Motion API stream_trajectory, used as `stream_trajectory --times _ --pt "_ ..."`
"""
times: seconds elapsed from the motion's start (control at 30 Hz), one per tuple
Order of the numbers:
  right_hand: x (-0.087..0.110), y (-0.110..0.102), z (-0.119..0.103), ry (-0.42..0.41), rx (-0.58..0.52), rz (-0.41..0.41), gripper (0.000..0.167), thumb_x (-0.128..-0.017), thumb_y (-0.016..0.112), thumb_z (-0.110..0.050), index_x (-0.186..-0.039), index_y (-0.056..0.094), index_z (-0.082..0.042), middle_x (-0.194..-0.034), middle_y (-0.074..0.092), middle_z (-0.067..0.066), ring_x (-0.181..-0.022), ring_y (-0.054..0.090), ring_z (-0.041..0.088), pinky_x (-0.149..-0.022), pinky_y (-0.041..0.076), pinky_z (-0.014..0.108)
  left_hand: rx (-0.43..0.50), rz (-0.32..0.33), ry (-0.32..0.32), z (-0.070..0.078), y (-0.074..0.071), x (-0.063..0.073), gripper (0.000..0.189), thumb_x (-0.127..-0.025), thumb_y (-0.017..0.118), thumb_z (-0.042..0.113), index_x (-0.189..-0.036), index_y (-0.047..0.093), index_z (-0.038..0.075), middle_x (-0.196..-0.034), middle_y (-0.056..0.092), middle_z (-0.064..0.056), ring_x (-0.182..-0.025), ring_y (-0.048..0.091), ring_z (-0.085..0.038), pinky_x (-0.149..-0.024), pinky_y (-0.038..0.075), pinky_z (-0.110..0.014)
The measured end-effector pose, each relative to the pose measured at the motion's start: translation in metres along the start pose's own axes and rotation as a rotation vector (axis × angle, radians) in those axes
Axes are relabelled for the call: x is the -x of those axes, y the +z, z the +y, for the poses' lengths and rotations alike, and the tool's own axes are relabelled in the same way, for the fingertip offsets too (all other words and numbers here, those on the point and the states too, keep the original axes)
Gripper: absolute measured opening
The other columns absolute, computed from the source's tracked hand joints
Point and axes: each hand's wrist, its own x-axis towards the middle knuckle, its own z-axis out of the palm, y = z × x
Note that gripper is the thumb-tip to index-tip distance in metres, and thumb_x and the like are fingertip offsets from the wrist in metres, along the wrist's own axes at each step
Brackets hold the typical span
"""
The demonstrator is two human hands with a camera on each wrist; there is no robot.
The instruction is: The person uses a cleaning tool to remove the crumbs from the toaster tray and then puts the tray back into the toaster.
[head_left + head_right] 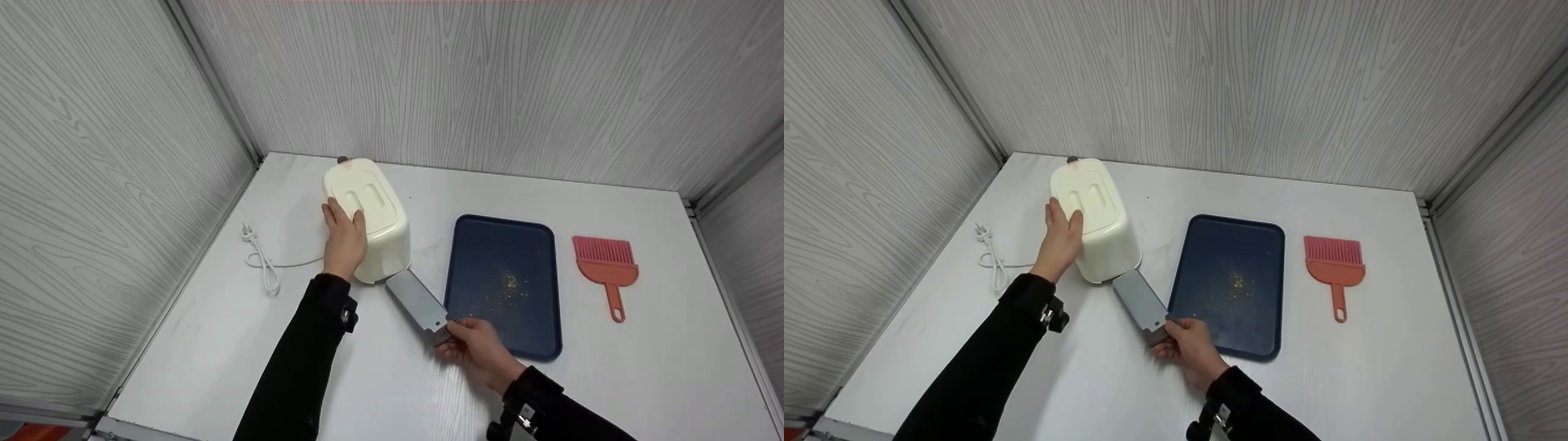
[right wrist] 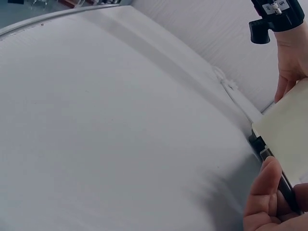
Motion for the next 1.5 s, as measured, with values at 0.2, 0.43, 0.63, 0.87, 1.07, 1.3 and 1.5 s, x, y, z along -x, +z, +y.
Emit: stream_trajectory --times 0.2,0.43,0.63,0.87,1.07,1.3,1.5 --pt "0.000 0.004 0.003 0.011 -0.034 -0.021 0.034 -0.108 0.052 -0.015 -0.125 0.053 0.014 -0.091 0.072 0.011 -0.074 0.069 0.012 -0.071 0.060 0.024 -0.008 -0.001 -0.006 0.000 0.000 -0.001 0.073 -0.111 0.025 0.042 -0.161 -0.014 0.004 -0.168 -0.016 -0.023 -0.136 0.045 -0.046 -0.105 0.046 -0.052" --pt "-0.003 0.008 0.006 0.029 -0.073 -0.016 0.036 -0.108 0.052 -0.015 -0.129 0.051 0.014 -0.090 0.072 0.010 -0.073 0.070 0.011 -0.071 0.060 0.024 -0.005 -0.002 -0.031 0.002 0.000 0.000 0.073 -0.111 0.025 0.042 -0.161 -0.014 0.006 -0.168 -0.017 -0.021 -0.139 0.042 -0.045 -0.109 0.044 -0.051" --pt "-0.005 0.010 0.009 0.020 -0.077 -0.018 0.035 -0.110 0.048 -0.015 -0.129 0.049 0.014 -0.092 0.070 0.011 -0.075 0.068 0.012 -0.071 0.058 0.023 -0.027 -0.001 -0.052 0.006 0.000 0.000 0.074 -0.111 0.025 0.043 -0.161 -0.014 0.005 -0.168 -0.016 -0.021 -0.132 0.050 -0.045 -0.106 0.046 -0.050" --pt "-0.007 0.015 0.010 0.004 -0.083 -0.030 0.033 -0.111 0.045 -0.014 -0.130 0.046 0.012 -0.095 0.068 0.013 -0.076 0.068 0.012 -0.070 0.058 0.023 -0.023 0.015 -0.056 0.008 0.001 0.000 0.075 -0.111 0.025 0.042 -0.160 -0.015 0.002 -0.168 -0.015 -0.023 -0.135 0.048 -0.045 -0.107 0.046 -0.049" --pt "-0.010 0.019 0.010 0.001 -0.130 -0.055 0.034 -0.112 0.039 -0.012 -0.134 0.040 0.014 -0.094 0.069 0.014 -0.073 0.071 0.013 -0.069 0.060 0.025 -0.027 0.031 -0.064 0.009 0.000 0.000 0.075 -0.112 0.027 0.042 -0.161 -0.013 0.002 -0.168 -0.013 -0.023 -0.133 0.050 -0.041 -0.101 0.050 -0.047" --pt "-0.015 0.027 0.012 -0.016 -0.162 -0.024 0.031 -0.111 0.037 -0.007 -0.134 0.038 0.014 -0.104 0.065 0.023 -0.079 0.073 0.018 -0.079 0.062 0.030 -0.029 0.033 -0.072 0.009 0.003 0.000 0.075 -0.111 0.027 0.041 -0.161 -0.012 0.002 -0.169 -0.011 -0.024 -0.132 0.051 -0.041 -0.102 0.049 -0.047" --pt "-0.016 0.034 0.012 -0.031 -0.190 -0.001 0.033 -0.111 0.037 -0.006 -0.137 0.034 0.014 -0.102 0.064 0.021 -0.077 0.072 0.017 -0.076 0.062 0.029 -0.030 0.019 -0.077 0.011 0.004 0.001 0.075 -0.111 0.027 0.043 -0.161 -0.013 0.004 -0.169 -0.011 -0.023 -0.130 0.052 -0.042 -0.102 0.049 -0.048"
